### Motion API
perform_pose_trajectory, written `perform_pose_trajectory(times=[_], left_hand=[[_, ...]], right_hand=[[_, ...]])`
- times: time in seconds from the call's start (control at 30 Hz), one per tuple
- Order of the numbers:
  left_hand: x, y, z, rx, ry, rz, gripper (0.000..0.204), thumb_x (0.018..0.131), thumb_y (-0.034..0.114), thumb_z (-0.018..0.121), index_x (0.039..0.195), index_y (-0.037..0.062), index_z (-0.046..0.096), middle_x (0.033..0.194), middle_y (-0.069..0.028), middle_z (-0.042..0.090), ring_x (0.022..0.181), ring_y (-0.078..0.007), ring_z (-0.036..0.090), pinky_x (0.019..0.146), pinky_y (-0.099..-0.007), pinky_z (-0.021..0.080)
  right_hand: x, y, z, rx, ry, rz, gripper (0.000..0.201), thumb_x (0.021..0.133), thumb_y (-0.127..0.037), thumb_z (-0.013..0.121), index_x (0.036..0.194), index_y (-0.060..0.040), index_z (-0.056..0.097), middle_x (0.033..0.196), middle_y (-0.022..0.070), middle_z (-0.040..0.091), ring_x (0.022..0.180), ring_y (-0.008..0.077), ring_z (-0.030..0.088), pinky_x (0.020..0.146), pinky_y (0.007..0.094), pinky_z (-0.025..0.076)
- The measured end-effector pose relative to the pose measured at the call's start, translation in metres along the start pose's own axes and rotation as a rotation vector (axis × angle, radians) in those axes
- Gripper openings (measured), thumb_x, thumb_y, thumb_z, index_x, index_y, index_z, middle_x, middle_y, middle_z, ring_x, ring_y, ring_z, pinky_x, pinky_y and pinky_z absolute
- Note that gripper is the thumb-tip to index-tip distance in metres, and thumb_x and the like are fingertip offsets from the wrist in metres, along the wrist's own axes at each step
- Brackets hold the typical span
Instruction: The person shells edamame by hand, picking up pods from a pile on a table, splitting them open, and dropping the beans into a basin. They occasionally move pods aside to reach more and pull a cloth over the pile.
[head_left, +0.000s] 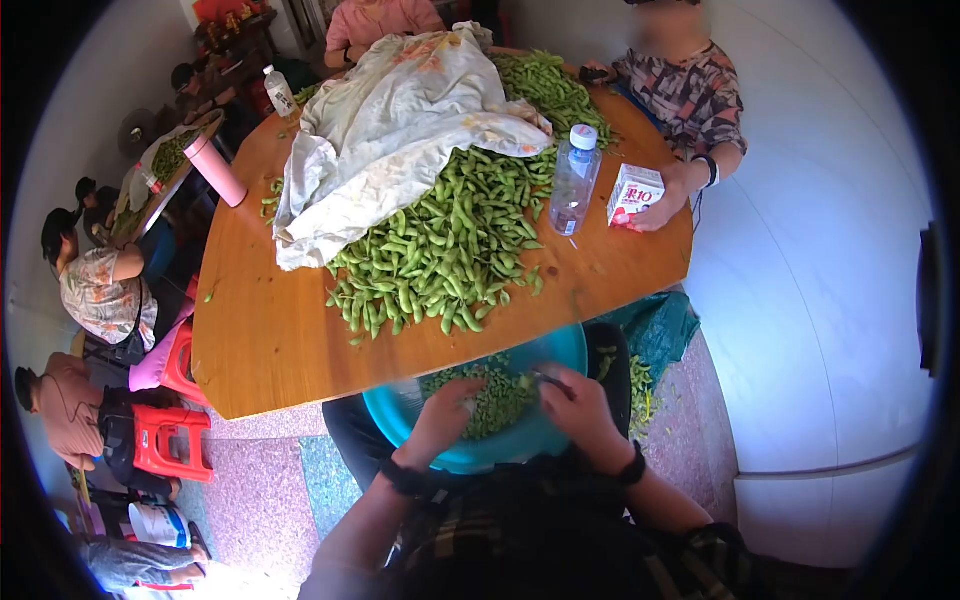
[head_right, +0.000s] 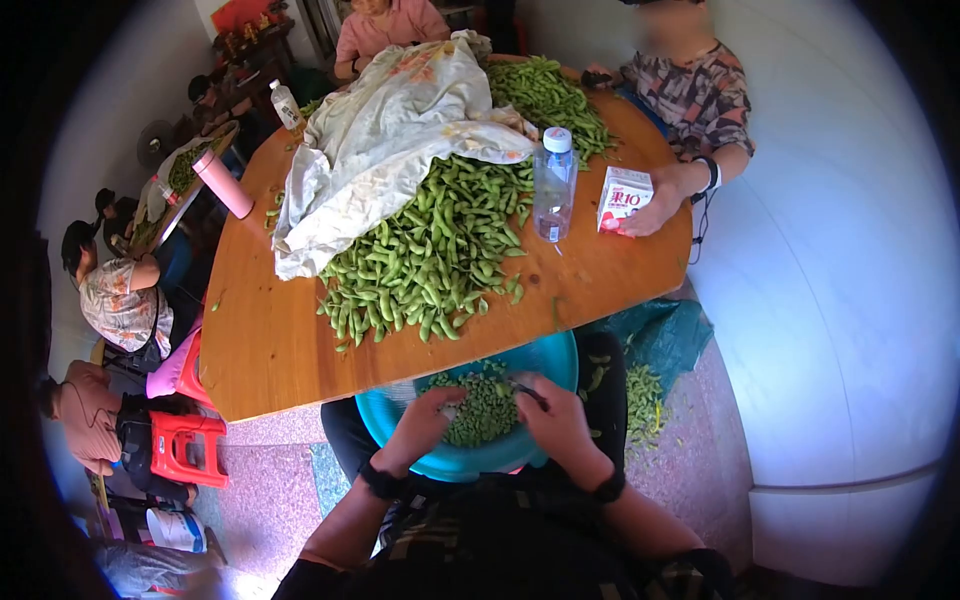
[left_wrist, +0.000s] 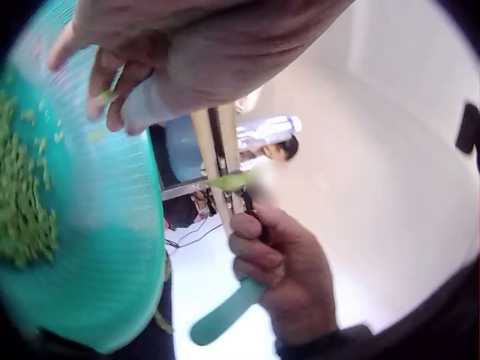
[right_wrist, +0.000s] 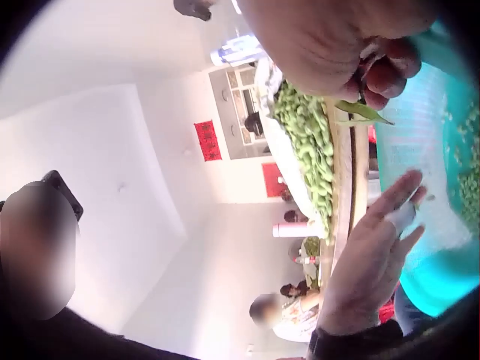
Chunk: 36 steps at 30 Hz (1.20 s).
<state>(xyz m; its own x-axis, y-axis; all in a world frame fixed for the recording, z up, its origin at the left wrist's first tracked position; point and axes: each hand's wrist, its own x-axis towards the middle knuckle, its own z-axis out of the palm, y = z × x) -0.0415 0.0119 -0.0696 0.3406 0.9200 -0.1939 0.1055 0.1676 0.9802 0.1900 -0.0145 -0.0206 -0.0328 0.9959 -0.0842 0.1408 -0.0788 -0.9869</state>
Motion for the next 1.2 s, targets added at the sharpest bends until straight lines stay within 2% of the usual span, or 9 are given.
perform_pose_trajectory(times=[0.07, 0.2, 0.4, 0.57, 0.63, 0.77, 0.9, 0.97, 1.2], left_hand=[[-0.008, 0.015, -0.002, 0.818, 0.204, 0.560, 0.035, 0.083, -0.002, 0.056, 0.117, 0.0007, 0.064, 0.103, -0.0126, 0.065, 0.092, -0.0305, 0.062, 0.087, -0.0382, 0.049], [0.007, 0.090, 0.000, 0.933, 0.381, 0.670, 0.031, 0.072, -0.004, 0.059, 0.100, 0.0036, 0.068, 0.097, -0.0120, 0.059, 0.091, -0.0330, 0.058, 0.079, -0.0410, 0.050], [0.049, 0.104, -0.008, 1.167, 0.371, 0.669, 0.022, 0.076, 0.000, 0.065, 0.098, 0.0032, 0.065, 0.091, -0.0103, 0.054, 0.089, -0.0314, 0.055, 0.074, -0.0413, 0.050], [0.042, 0.105, -0.006, 1.059, 0.385, 0.731, 0.018, 0.079, 0.001, 0.066, 0.097, 0.0022, 0.063, 0.098, -0.0136, 0.060, 0.084, -0.0317, 0.061, 0.072, -0.0381, 0.052], [0.023, 0.104, 0.007, 0.683, 0.318, 0.399, 0.023, 0.086, -0.001, 0.064, 0.109, 0.0008, 0.063, 0.100, -0.0132, 0.063, 0.074, -0.0237, 0.065, 0.066, -0.0304, 0.053], [0.004, 0.092, 0.018, 0.245, 0.176, 0.279, 0.041, 0.091, -0.003, 0.060, 0.131, 0.0025, 0.057, 0.096, -0.0041, 0.062, 0.074, -0.0098, 0.063, 0.064, -0.0227, 0.053], [-0.001, 0.078, 0.017, 0.338, 0.222, 0.402, 0.038, 0.089, -0.003, 0.062, 0.127, 0.0014, 0.060, 0.093, -0.0051, 0.063, 0.076, -0.0106, 0.063, 0.066, -0.0242, 0.053], [-0.004, 0.078, 0.023, 0.418, 0.264, 0.419, 0.038, 0.084, -0.002, 0.065, 0.122, 0.0021, 0.062, 0.092, -0.0147, 0.063, 0.077, -0.0268, 0.065, 0.069, -0.0336, 0.052], [-0.011, 0.075, 0.038, 0.603, 0.350, 0.545, 0.037, 0.082, -0.003, 0.065, 0.119, 0.0019, 0.063, 0.088, -0.0152, 0.063, 0.075, -0.0316, 0.064, 0.067, -0.0369, 0.052]], right_hand=[[-0.010, -0.010, -0.025, -0.122, 0.114, 0.016, 0.013, 0.093, -0.008, 0.056, 0.098, 0.0003, 0.064, 0.068, 0.0033, 0.060, 0.064, 0.0093, 0.057, 0.058, 0.0256, 0.045], [-0.026, 0.011, -0.085, -0.371, 0.283, 0.032, 0.011, 0.093, -0.010, 0.056, 0.092, -0.0002, 0.061, 0.064, 0.0072, 0.060, 0.059, 0.0134, 0.059, 0.055, 0.0292, 0.045], [-0.032, -0.001, -0.072, -0.394, 0.291, 0.026, 0.012, 0.093, -0.010, 0.057, 0.089, 0.0007, 0.058, 0.063, 0.0099, 0.059, 0.057, 0.0155, 0.057, 0.055, 0.0318, 0.044], [-0.008, -0.021, -0.027, -0.240, 0.014, -0.158, 0.013, 0.094, -0.010, 0.056, 0.090, 0.0021, 0.057, 0.067, 0.0089, 0.058, 0.054, 0.0133, 0.052, 0.053, 0.0301, 0.043], [0.006, -0.048, -0.010, -0.113, -0.085, -0.069, 0.015, 0.096, -0.012, 0.055, 0.089, 0.0017, 0.056, 0.067, 0.0068, 0.057, 0.053, 0.0116, 0.051, 0.052, 0.0285, 0.042], [0.022, -0.061, 0.007, 0.149, -0.303, 0.069, 0.017, 0.098, -0.016, 0.053, 0.096, 0.0007, 0.059, 0.072, 0.0027, 0.059, 0.057, 0.0065, 0.051, 0.052, 0.0230, 0.040], [0.020, -0.054, 0.015, 0.180, -0.318, 0.098, 0.018, 0.099, -0.016, 0.053, 0.093, 0.0009, 0.059, 0.074, 0.0026, 0.059, 0.057, 0.0065, 0.051, 0.052, 0.0228, 0.041], [0.016, -0.051, 0.019, 0.182, -0.278, 0.087, 0.018, 0.099, -0.015, 0.053, 0.089, 0.0005, 0.057, 0.067, 0.0011, 0.056, 0.052, 0.0057, 0.049, 0.048, 0.0237, 0.039], [0.005, -0.036, 0.022, 0.145, -0.240, 0.082, 0.013, 0.097, -0.012, 0.054, 0.093, -0.0001, 0.058, 0.068, 0.0013, 0.056, 0.058, 0.0063, 0.050, 0.053, 0.0247, 0.040]])
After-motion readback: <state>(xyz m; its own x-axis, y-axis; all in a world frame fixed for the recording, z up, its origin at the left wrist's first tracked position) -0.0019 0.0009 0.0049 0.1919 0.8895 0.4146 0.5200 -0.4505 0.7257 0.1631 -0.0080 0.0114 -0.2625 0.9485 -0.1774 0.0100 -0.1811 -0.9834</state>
